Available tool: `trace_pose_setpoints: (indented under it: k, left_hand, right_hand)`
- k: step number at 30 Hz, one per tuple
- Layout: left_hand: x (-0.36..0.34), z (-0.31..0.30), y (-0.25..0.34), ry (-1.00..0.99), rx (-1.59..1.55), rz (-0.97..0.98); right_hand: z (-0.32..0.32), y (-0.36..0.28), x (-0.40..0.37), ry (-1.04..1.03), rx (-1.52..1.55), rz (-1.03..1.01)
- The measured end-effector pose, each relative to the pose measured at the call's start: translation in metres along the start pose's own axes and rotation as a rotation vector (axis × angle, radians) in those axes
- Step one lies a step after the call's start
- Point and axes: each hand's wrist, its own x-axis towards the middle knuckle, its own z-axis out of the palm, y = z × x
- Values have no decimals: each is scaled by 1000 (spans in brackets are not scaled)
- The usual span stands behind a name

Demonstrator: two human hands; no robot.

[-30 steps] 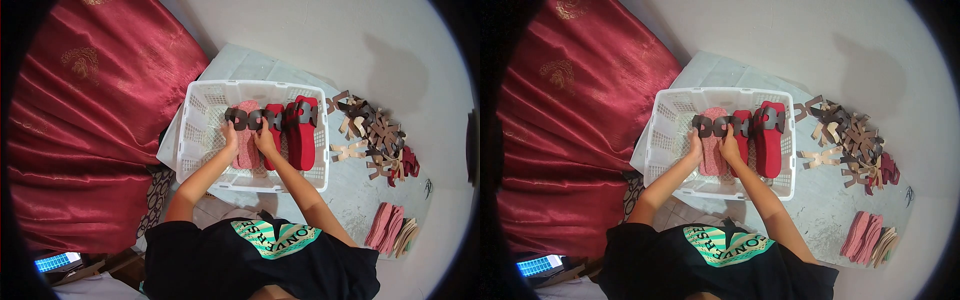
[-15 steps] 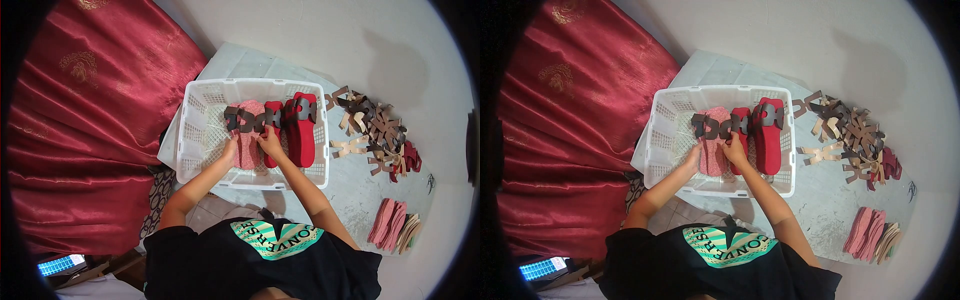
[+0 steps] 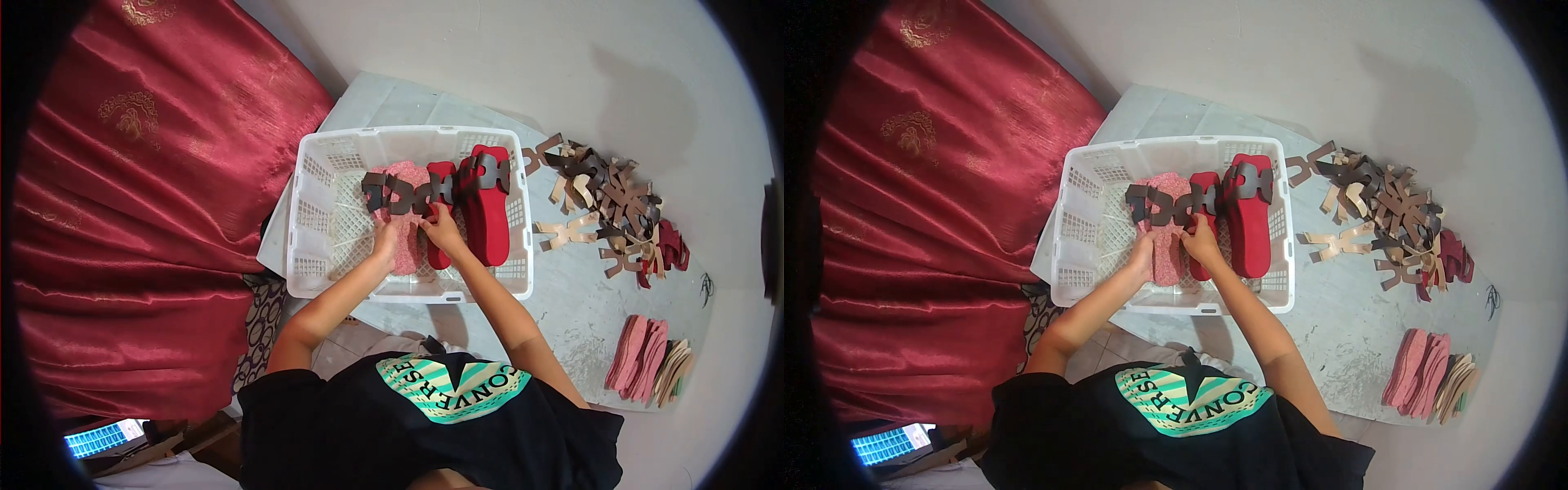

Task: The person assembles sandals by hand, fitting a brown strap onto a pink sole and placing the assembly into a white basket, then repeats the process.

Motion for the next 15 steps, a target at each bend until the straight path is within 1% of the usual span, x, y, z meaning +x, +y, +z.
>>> trace_pose_setpoints:
  k: [2,4,6,7,8,9,10,11,12,13,14,15]
  left_hand:
    - [-5,6,8,24,-3,23]
    - [-16,19,20,41,-6,45]
    - [-33,39,34,154,110,92]
    - [-47,49,50,69,247,133]
    - [-57,60,58,54,251,133]
    - [-67,72,63,15,301,223]
    - [-73,82,61,-28,351,311]
    - [-76,93,55,-38,303,351]
    - [-84,103,54,-69,308,347]
    - [-95,115,54,-90,458,455]
    - [-102,127,52,-114,604,569]
    - [-105,140,44,-151,600,675]
  right_hand:
    - [-4,-4,-5,21,-87,-10]
    - [-8,-7,-11,16,-35,-19]
    - [-20,-11,-25,21,17,-28]
    - [-29,-16,-35,10,56,-117]
    - [-38,-21,-46,2,94,-208]
    - [-48,-23,-59,29,126,-289]
    - [-60,-29,-76,51,128,-286]
    - [-74,-36,-93,82,218,-321]
    - [-86,-36,-108,118,307,-357]
    - [-97,-34,-121,212,310,-429]
    - [-112,-31,-139,247,349,-403]
    - [-124,-20,-153,328,369,-397]
